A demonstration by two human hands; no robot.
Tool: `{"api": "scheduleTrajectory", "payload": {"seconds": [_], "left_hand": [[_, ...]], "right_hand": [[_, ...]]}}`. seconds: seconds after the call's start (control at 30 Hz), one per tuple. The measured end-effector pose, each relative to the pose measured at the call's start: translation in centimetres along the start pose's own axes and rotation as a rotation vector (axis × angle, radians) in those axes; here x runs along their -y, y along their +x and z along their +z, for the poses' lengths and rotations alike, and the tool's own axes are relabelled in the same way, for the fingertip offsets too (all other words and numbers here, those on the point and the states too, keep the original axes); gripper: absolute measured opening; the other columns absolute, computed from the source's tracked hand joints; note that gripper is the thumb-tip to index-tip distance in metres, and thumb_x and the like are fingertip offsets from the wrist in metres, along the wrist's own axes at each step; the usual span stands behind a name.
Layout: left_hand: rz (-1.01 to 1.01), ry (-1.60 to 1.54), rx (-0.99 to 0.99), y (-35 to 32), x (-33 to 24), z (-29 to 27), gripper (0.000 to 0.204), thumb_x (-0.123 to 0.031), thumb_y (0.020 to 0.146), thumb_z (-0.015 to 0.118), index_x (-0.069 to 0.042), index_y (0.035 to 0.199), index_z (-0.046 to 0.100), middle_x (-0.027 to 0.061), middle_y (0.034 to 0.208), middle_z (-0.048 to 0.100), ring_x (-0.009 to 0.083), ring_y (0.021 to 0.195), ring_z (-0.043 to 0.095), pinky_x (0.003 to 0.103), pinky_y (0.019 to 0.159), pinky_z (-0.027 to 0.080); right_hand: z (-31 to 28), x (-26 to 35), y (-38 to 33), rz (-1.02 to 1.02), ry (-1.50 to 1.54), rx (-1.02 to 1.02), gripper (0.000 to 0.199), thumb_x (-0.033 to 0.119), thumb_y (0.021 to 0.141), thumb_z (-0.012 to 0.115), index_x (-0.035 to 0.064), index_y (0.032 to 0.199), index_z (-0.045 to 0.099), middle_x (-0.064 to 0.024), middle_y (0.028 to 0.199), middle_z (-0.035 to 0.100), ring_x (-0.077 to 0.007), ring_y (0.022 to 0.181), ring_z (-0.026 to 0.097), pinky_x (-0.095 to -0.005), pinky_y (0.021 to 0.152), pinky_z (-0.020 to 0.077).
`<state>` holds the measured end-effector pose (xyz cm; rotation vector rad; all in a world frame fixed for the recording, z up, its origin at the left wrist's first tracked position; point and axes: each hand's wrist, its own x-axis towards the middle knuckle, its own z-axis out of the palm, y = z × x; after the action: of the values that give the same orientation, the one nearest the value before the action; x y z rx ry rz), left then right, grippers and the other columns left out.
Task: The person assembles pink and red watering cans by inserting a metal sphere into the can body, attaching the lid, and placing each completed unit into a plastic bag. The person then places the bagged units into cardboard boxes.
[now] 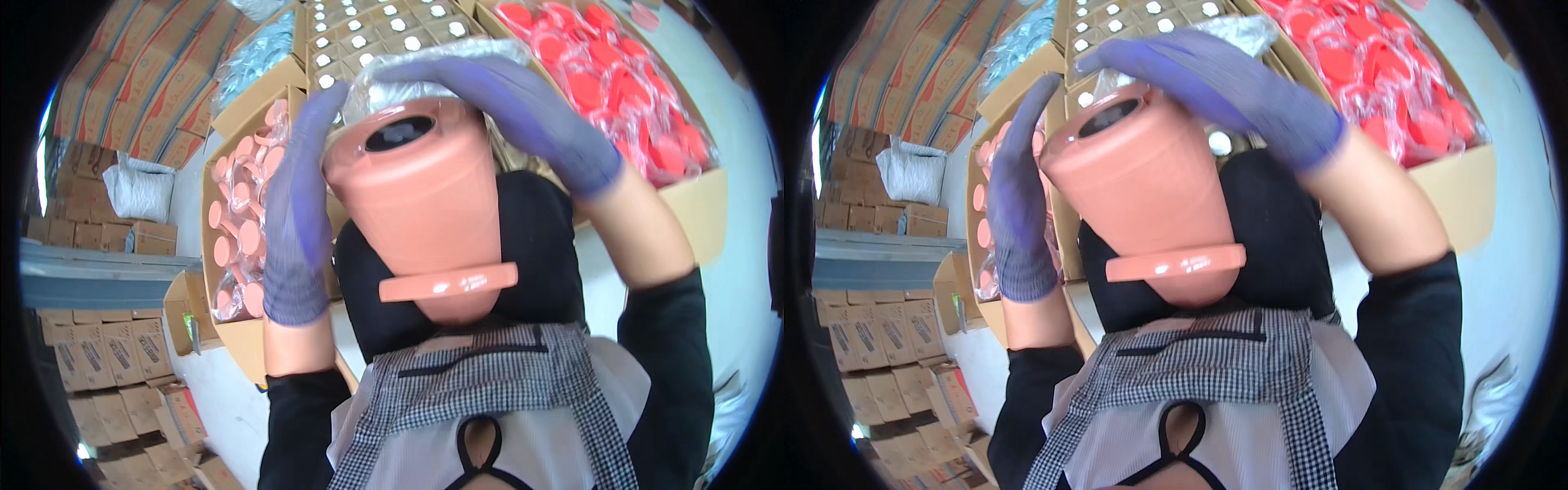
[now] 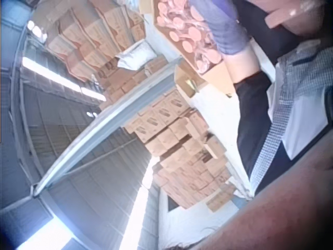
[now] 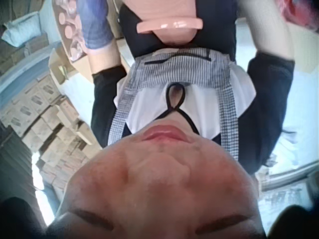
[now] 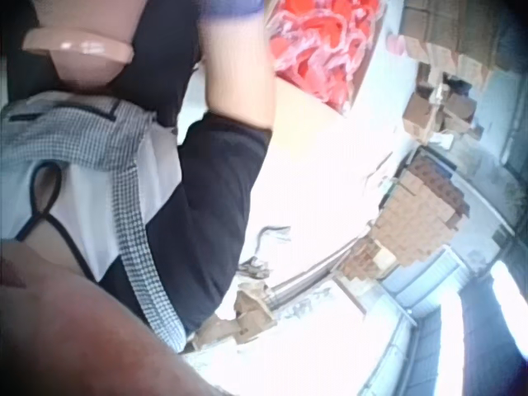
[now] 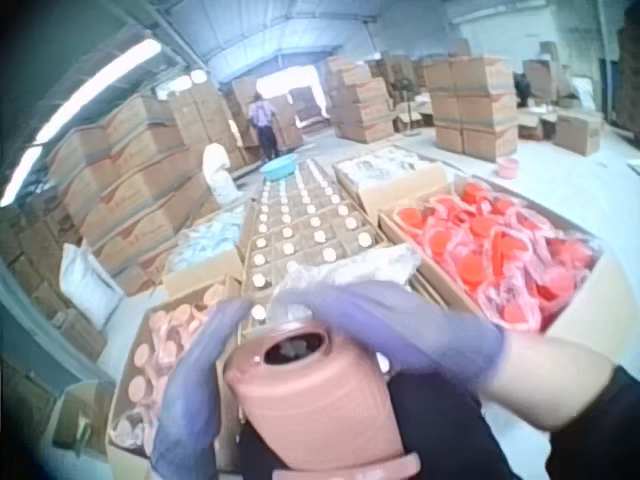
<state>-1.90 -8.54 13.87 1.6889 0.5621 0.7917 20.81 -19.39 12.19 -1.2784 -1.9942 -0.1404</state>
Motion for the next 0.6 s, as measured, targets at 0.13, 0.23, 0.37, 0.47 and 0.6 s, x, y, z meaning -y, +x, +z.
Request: {"api": "scheduleTrajectory", "payload": {"seconds": [0.13,0.23,0.37,0.47,0.6], "left_hand": [[0.343,0.577,0.107,1.0,1.5,-0.4,0.050,-0.029,0.107,0.043,-0.001,0.146,0.056,0.0186,0.154,0.051,0.0332,0.148,0.041,0.043,0.124,0.027],[0.263,0.371,0.082,0.7,0.8,-0.4,0.056,-0.036,0.104,0.048,0.000,0.146,0.055,0.0225,0.147,0.057,0.0367,0.143,0.047,0.045,0.122,0.031],[0.556,0.710,0.064,-1.4,0.5,1.8,0.057,-0.040,0.100,0.055,0.000,0.139,0.062,0.0207,0.143,0.061,0.0360,0.137,0.053,0.044,0.118,0.036],[0.359,0.399,0.084,-0.4,1.9,-0.1,0.048,-0.034,0.099,0.058,0.001,0.132,0.067,0.0214,0.139,0.063,0.0345,0.134,0.056,0.043,0.117,0.037],[0.437,0.488,0.088,-1.1,1.8,-0.4,0.038,-0.024,0.100,0.057,0.001,0.125,0.071,0.0209,0.130,0.067,0.0318,0.127,0.059,0.043,0.114,0.040]], "right_hand": [[0.6,-0.3,-1.2,-0.074,0.175,0.017,0.041,0.023,0.103,0.050,0.0100,0.139,0.063,-0.0144,0.134,0.067,-0.0318,0.127,0.063,-0.0414,0.106,0.0489],[0.2,-0.4,-1.1,0.018,0.272,-0.024,0.041,0.022,0.104,0.049,0.0127,0.141,0.063,-0.0126,0.132,0.069,-0.0297,0.121,0.067,-0.0404,0.105,0.0499],[3.0,-1.9,-0.5,0.670,1.153,-0.038,0.040,0.031,0.111,0.041,0.0047,0.130,0.065,-0.0161,0.123,0.071,-0.0252,0.114,0.068,-0.0367,0.105,0.0510],[4.4,-1.7,-2.2,-0.041,0.121,-0.231,0.034,0.026,0.105,0.045,0.0072,0.119,0.068,-0.0130,0.121,0.072,-0.0291,0.114,0.069,-0.0393,0.101,0.0520],[4.5,-3.3,-3.1,-0.057,0.259,-0.170,0.037,0.027,0.103,0.043,0.0084,0.121,0.070,-0.0117,0.120,0.073,-0.0279,0.113,0.070,-0.0386,0.100,0.0524]]}}
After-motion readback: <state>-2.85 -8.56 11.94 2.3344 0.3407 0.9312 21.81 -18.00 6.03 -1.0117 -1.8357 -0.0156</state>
